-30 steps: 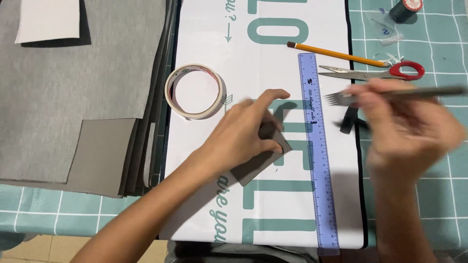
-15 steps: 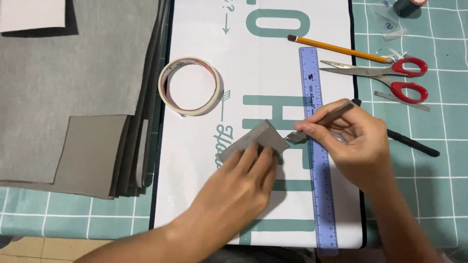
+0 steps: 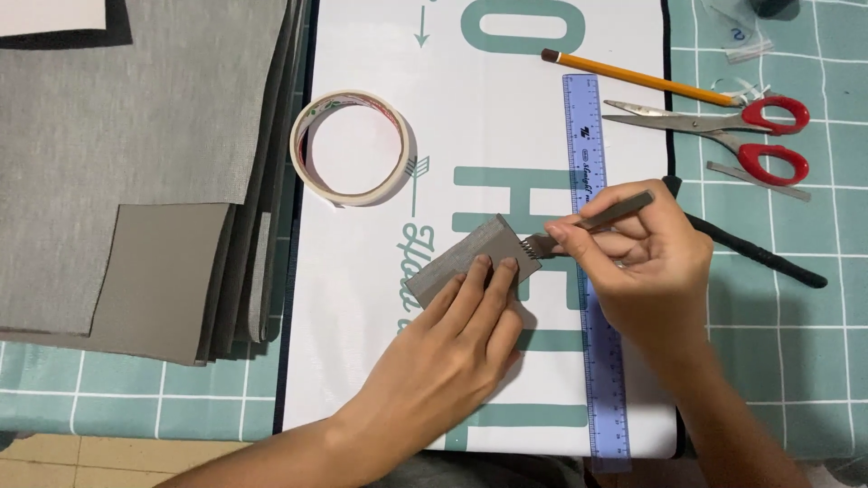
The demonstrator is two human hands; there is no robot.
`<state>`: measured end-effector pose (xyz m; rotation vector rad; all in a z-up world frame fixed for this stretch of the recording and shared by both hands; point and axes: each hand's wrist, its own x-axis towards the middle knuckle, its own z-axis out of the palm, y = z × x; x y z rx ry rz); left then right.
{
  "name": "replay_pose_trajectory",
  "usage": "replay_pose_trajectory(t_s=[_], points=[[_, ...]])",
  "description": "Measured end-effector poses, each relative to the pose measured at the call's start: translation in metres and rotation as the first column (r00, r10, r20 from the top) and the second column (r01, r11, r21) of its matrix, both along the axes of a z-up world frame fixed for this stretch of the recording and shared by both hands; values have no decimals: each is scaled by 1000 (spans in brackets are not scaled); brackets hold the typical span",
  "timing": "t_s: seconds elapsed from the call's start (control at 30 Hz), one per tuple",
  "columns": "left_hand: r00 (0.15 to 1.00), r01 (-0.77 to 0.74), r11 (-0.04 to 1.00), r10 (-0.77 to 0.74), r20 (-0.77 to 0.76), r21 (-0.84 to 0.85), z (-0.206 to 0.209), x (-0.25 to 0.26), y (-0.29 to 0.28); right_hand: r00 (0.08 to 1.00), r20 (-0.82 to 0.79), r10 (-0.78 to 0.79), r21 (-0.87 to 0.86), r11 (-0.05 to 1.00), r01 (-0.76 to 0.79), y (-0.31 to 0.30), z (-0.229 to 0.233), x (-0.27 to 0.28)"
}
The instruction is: Using a multi-prong stitching chisel and a hammer to create holes in a leather piece on a workbench, followed by some trimming with a craft knife.
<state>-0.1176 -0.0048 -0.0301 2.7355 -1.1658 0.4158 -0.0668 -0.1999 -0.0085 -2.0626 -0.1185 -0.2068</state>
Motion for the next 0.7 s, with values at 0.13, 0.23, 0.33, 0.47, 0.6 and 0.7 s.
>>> replay_pose_trajectory(t_s=[0.13,0.23,0.33,0.47,0.6,0.7], points=[[999,-4,1000,5,35,-22,-1,1,0,999,48,21,-16,1000,-20,-2,-4,0],[999,-6,999,7,34,-34,-1,1,0,999,36,12,-13,1000,-11,-2,-4,0],[999,-8,999,10,43,-46,-1,1,-1,996,73,40,-74,997,-35,-4,-5,0],[999,-11,998,14,52,-58,0,1,-1,996,84,36,-101,995,-27,-1,-3,0],[998,-13,998,17,58,-63,-1,1,-2,994,97,40,-88,996,-31,0,-4,1],[999,-14,998,17,49,-61,-1,1,-1,986,150,72,-165,985,-47,-1,-6,2]])
